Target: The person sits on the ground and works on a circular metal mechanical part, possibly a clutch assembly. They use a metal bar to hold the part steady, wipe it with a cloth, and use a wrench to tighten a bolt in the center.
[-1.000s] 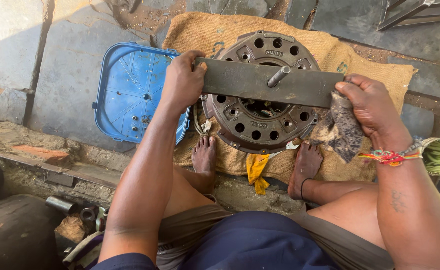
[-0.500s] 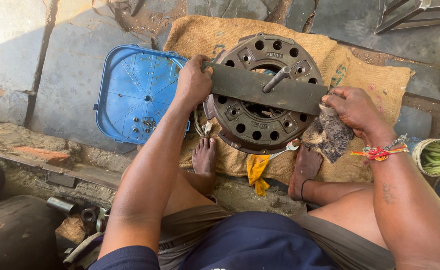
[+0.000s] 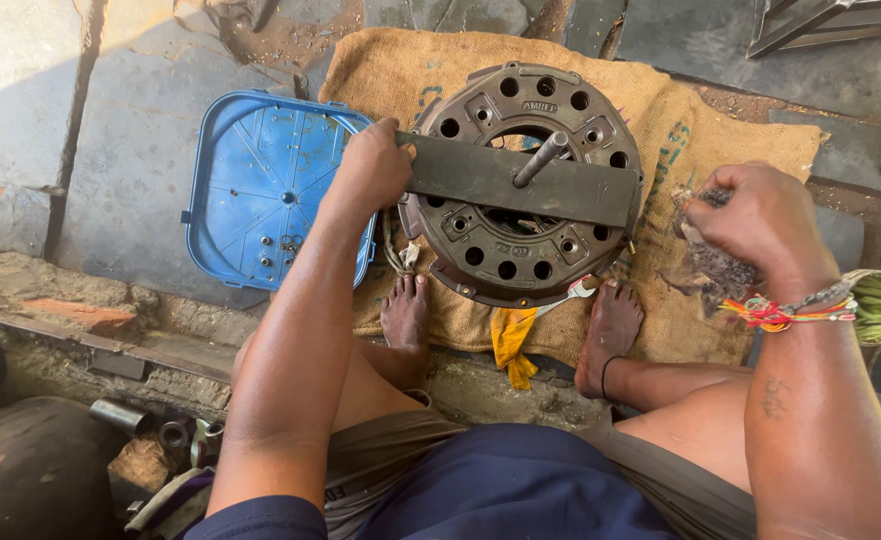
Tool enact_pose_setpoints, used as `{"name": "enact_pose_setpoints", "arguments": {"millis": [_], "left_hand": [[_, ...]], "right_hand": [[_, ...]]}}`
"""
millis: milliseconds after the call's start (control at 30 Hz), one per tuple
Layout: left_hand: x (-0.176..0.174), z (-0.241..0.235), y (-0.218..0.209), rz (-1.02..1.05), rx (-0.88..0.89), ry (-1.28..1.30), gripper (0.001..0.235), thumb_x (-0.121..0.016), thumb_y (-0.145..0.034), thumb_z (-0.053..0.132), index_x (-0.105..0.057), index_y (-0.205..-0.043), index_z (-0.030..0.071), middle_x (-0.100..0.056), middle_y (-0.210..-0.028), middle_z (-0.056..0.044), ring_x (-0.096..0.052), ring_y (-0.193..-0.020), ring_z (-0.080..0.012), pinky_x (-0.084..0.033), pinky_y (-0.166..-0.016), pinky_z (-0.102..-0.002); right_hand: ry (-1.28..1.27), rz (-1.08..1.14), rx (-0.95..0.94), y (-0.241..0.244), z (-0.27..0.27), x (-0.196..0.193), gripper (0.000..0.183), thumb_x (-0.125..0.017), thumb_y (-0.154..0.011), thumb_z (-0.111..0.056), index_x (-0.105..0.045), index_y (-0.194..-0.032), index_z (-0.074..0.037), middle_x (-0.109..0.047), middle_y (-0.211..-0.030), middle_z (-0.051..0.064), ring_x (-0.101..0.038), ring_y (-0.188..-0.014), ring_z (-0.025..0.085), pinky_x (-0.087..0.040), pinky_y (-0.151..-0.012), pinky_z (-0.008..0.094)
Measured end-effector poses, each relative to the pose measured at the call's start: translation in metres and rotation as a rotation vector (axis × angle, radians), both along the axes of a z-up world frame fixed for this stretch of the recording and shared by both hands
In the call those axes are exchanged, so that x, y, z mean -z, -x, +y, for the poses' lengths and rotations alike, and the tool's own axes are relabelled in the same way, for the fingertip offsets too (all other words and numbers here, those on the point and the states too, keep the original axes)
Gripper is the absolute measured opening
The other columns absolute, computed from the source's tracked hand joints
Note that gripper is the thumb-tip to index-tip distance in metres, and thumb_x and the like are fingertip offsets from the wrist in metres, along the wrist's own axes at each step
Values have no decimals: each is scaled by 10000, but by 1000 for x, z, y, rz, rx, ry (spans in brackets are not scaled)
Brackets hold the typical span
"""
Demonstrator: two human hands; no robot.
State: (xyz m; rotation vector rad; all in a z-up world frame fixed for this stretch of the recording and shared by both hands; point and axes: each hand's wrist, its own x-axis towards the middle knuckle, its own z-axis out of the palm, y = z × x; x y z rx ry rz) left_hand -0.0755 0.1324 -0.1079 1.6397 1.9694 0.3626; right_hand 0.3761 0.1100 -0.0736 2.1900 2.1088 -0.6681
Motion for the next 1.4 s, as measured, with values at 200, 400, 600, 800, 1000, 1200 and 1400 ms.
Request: {"name": "enact_pose_setpoints", "arguments": {"millis": [200, 400, 600, 800, 1000, 1200, 1400], "left_hand": [[-20, 2, 4, 76, 11, 95, 299, -694, -905, 218, -714, -1108, 0, -704, -1086, -275, -654, -1080, -447, -509, -930, -497], [-24, 0, 11, 59, 25, 125, 282, -694, -906, 223, -745, -1082, 8, -710, -1019, -285, -676, -1025, -447, -526, -894, -500], [-14, 6, 14, -31, -24, 128, 372, -654, -939, 327, -734, -1111, 7, -719, -997, -274, -693, -991, -436, -527, -878, -493], [-10, 9, 4, -13, -64, 172, 475, -620, -985, 429, -726, -1044, -31, -710, -978, -305, -684, -989, -455, -521, -877, -504], [31, 7, 5, -588, -407, 194, 685, -500, -992, 598, -648, -1232, -27, -724, -1165, -209, -687, -1119, -308, -520, -966, -417], [62, 10, 4, -995, -640, 377, 960, -388, -881, 772, -548, -1417, -8, -653, -1353, -181, -639, -1245, -283, -489, -1062, -467], [64, 13, 6, -1025, -633, 433, 1098, -398, -792, 865, -467, -1489, 18, -578, -1415, -192, -590, -1286, -281, -462, -1093, -512]], "right_hand": [[81, 96, -68, 19, -7, 5, 554, -835, -749, -318, -735, -1263, -139, -761, -1069, 174, -715, -1015, 359, -538, -929, 433], [178, 176, -35, 44, -7, -2, 741, -847, -725, -324, -639, -1396, -87, -769, -1114, 144, -711, -1065, 338, -525, -944, 427], [277, 417, 60, 43, -7, 15, 852, -848, -744, -266, -512, -1467, 33, -716, -1237, 200, -693, -1137, 269, -519, -956, 373], [428, 785, 109, 39, -3, 25, 754, -781, -795, -135, -516, -1472, 66, -673, -1380, 165, -626, -1209, 222, -491, -991, 337], [586, 966, 415, 28, 1, 31, 746, -737, -837, -175, -427, -1503, -48, -657, -1357, 115, -654, -1139, 179, -552, -883, 310], [554, 990, 704, 21, 0, 68, 555, -581, -1052, -377, -598, -1408, 49, -691, -1138, 150, -659, -895, 191, -560, -749, 356], [512, 738, 660, 27, -3, 89, 425, -500, -1061, -253, -664, -1291, 65, -738, -1136, 179, -699, -883, 210, -551, -751, 328]]}}
